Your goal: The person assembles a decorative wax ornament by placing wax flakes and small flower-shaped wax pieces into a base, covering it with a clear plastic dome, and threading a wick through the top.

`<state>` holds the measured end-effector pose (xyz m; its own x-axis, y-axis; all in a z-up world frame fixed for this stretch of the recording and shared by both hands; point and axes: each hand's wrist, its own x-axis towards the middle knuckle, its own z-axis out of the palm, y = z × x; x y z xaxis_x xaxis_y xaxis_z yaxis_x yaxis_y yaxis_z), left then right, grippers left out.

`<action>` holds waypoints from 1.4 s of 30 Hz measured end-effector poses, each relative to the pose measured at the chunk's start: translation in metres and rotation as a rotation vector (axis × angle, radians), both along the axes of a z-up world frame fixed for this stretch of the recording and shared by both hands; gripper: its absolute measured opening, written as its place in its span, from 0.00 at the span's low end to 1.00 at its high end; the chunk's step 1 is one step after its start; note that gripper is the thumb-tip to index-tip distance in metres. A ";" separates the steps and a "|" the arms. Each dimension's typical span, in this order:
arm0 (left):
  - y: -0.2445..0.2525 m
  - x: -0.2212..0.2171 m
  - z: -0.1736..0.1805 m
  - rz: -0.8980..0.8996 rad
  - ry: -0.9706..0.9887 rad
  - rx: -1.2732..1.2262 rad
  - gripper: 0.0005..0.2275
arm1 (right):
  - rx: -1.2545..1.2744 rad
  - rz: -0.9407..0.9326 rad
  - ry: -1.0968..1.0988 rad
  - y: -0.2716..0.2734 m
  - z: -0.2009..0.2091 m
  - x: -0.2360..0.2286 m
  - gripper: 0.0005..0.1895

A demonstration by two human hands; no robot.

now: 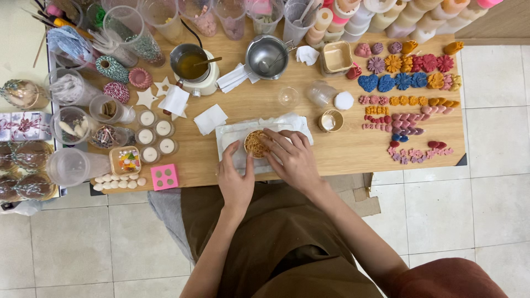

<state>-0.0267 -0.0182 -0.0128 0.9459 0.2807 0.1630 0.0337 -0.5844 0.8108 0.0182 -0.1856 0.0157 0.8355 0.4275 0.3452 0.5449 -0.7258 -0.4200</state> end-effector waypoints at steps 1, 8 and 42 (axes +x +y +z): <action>0.000 -0.001 -0.002 -0.006 0.013 -0.038 0.15 | -0.027 0.016 -0.010 0.001 -0.002 -0.001 0.19; 0.003 -0.006 0.000 -0.053 -0.103 0.209 0.08 | -0.137 0.035 0.018 0.007 -0.013 -0.010 0.16; -0.022 0.008 0.036 -0.177 -0.475 0.584 0.22 | 0.156 -0.352 0.037 -0.105 -0.014 0.046 0.24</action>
<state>-0.0186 -0.0401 0.0236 0.7603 -0.1241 0.6375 -0.3741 -0.8861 0.2736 0.0639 -0.2908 0.0020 0.9348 0.0568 0.3505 0.2562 -0.7916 -0.5548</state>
